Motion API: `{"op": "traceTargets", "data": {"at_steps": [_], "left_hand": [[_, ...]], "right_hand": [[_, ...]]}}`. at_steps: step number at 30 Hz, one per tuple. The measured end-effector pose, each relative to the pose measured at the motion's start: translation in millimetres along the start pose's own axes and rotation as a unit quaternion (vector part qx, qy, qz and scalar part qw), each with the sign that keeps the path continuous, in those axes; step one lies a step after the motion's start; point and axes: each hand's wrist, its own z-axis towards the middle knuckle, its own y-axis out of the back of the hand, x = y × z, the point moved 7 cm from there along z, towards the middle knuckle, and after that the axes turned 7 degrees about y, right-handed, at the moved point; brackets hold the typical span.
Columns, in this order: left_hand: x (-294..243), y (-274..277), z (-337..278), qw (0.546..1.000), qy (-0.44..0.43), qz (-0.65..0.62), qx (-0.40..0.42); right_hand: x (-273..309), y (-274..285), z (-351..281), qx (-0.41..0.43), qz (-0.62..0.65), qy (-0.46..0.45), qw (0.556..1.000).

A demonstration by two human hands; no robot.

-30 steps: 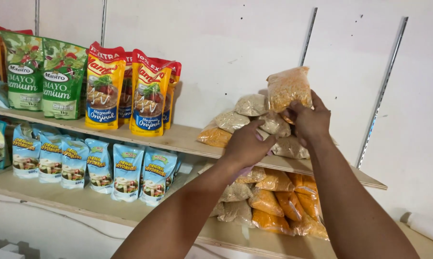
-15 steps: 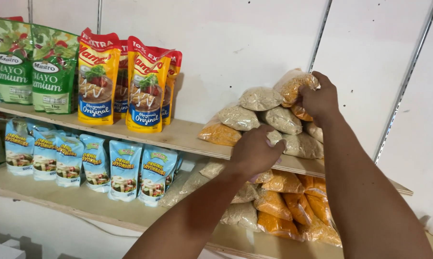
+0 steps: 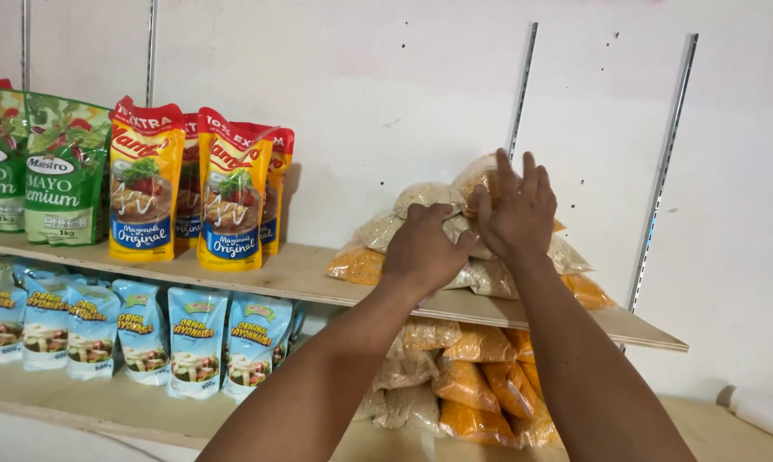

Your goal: Cleaning and organizing various packaged products on store shelves using a cloth.

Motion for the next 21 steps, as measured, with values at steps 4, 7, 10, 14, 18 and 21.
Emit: {"op": "traceTargets", "data": {"at_steps": [4,7,10,14,18,21], "left_hand": [[1,2,2,1.0,0.006,0.013,-0.022],[7,-5,8,0.998,0.0,0.068,-0.012],[12,-10,5,0.996,0.014,0.084,0.036],[20,-11,-1,0.998,-0.051,0.046,-0.001],[23,-4,-22,0.991,-0.121,-0.027,-0.047],[30,2,-55,0.948,-0.269,-0.1,-0.135]], "right_hand": [[0,-10,-3,0.098,0.12,-0.058,0.986],[-1,-11,-2,0.124,0.119,-0.057,0.984],[-3,-13,-3,0.151,0.113,-0.036,0.981],[0,-1,-21,0.06,0.145,-0.017,0.987],[14,14,-48,-0.016,0.142,0.013,0.99],[41,38,-78,-0.043,0.162,0.015,0.986]]}}
